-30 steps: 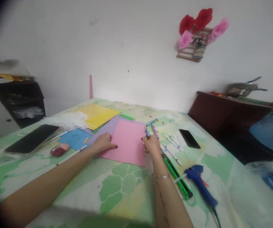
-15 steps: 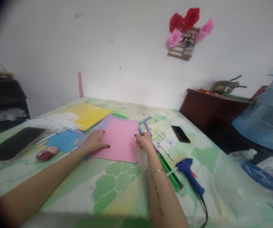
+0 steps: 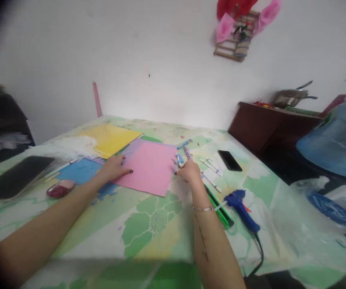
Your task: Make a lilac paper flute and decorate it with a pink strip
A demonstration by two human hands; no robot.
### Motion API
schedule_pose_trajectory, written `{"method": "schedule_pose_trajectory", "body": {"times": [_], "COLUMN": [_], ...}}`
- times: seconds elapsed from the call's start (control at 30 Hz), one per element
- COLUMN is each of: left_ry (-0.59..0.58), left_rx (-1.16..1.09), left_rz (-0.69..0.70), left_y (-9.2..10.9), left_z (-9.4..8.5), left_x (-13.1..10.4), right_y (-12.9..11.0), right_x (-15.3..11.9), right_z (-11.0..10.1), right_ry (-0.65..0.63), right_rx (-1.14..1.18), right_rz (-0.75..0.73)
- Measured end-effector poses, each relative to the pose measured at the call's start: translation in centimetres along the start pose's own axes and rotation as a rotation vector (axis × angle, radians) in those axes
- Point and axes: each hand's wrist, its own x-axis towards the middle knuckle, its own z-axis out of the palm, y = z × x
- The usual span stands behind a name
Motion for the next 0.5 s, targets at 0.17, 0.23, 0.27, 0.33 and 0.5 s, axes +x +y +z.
{"method": "schedule_pose_trajectory", "body": {"times": [0.17, 0.23, 0.27, 0.33, 0.5], "left_ry": [0.053, -0.005, -0.08, -0.171, -0.119], "left_rx": [-0.014, -0.118, -0.169, -0.227, -0.25], "left_rz": [0.254, 0.571, 0.766, 0.983, 1.038], "left_y": [1.7, 3.1, 3.9, 5.2, 6.6], "left_z": [0.2, 0.2, 0.1, -0.1, -0.4], "left_x": [-1.0, -2.3, -3.0, -4.4, -5.9], "right_y": [0.5, 0.5, 0.5, 0.8, 1.5], "right_x": [0.2, 0.1, 0.1, 0.1, 0.0], "right_z": [0.1, 0.3, 0.3, 0.5, 0.7], "right_ry": [-0.001, 0.016, 0.033, 0.074, 0.178], "right_rx": [-0.254, -0.314, -0.338, -0.377, -0.426], "right_rz": [0.046, 0.042, 0.04, 0.043, 0.063]}}
